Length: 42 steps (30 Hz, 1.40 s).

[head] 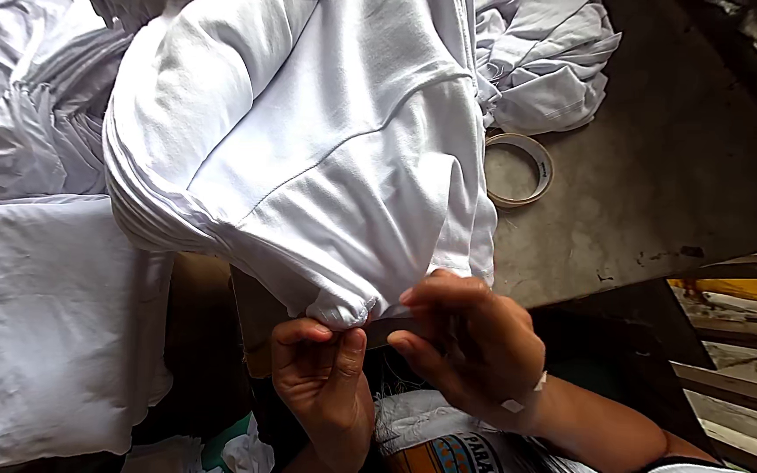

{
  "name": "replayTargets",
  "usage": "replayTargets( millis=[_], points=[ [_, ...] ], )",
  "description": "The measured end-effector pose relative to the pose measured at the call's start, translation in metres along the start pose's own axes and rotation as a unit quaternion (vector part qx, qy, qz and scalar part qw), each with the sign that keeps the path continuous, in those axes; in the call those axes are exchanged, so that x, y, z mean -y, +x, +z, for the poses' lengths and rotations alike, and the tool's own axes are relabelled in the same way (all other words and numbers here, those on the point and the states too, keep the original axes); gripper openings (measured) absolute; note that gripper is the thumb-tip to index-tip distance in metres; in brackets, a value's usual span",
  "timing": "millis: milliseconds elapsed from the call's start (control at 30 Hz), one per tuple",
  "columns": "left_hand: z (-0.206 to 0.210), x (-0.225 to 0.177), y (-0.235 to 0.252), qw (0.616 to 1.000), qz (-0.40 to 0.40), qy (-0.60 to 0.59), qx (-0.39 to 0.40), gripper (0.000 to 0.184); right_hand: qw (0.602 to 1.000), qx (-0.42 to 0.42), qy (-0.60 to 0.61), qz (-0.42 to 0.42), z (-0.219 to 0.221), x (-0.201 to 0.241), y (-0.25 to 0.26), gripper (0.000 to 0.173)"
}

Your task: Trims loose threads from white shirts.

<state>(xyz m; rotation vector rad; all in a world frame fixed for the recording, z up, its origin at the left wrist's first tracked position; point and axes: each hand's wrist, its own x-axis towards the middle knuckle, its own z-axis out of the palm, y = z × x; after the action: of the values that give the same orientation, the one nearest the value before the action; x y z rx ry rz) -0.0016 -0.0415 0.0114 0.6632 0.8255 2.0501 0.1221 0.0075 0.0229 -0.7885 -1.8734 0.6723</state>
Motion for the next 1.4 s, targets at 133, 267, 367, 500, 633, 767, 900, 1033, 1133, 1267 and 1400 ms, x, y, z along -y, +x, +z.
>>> replayTargets(
  millis=[133, 267, 367, 500, 633, 767, 900, 1033, 1133, 1267, 1400],
  points=[
    [0.000, -0.001, -0.002, 1.000, -0.002, 0.012, 0.000, 0.020, 0.999, -0.024, 0.019, -0.024, 0.016, 0.005, 0.006, 0.015],
    [-0.001, -0.004, -0.003, 1.000, 0.001, 0.003, 0.008, 0.022, 0.997, -0.029, -0.045, -0.060, 0.022, 0.006, 0.008, 0.007],
    [-0.002, -0.004, -0.004, 1.000, 0.005, 0.005, 0.011, 0.022, 0.995, -0.022, -0.063, -0.072, 0.024, 0.006, 0.006, 0.009],
    [-0.003, -0.001, -0.002, 1.000, 0.008, 0.003, -0.005, 0.019, 0.997, -0.035, -0.055, -0.040, 0.012, -0.012, 0.011, 0.007],
    [-0.004, 0.000, 0.000, 1.000, 0.009, -0.011, -0.007, 0.021, 0.995, -0.063, -0.073, -0.017, 0.000, -0.017, 0.011, 0.006],
    [-0.001, 0.002, 0.001, 1.000, 0.010, 0.001, -0.001, 0.026, 0.994, -0.012, -0.105, 0.027, 0.002, -0.002, 0.001, 0.030],
    [-0.002, 0.001, 0.001, 0.999, 0.026, 0.023, -0.011, 0.024, 0.991, 0.052, -0.119, 0.020, 0.008, 0.012, -0.008, 0.032],
    [-0.003, 0.000, 0.000, 0.999, 0.033, 0.023, -0.007, 0.024, 0.990, 0.067, -0.127, -0.002, 0.010, 0.014, -0.010, 0.028],
    [-0.001, -0.001, 0.000, 0.999, 0.032, 0.014, -0.011, 0.023, 0.988, 0.063, -0.142, -0.008, 0.010, 0.015, -0.010, 0.028],
    [-0.001, -0.001, 0.000, 0.999, 0.032, 0.019, -0.008, 0.023, 0.986, 0.066, -0.152, -0.008, 0.009, 0.016, -0.009, 0.028],
    [-0.001, -0.001, -0.001, 0.999, 0.034, 0.024, -0.007, 0.023, 0.986, 0.065, -0.151, -0.004, 0.009, 0.016, -0.010, 0.028]
  ],
)
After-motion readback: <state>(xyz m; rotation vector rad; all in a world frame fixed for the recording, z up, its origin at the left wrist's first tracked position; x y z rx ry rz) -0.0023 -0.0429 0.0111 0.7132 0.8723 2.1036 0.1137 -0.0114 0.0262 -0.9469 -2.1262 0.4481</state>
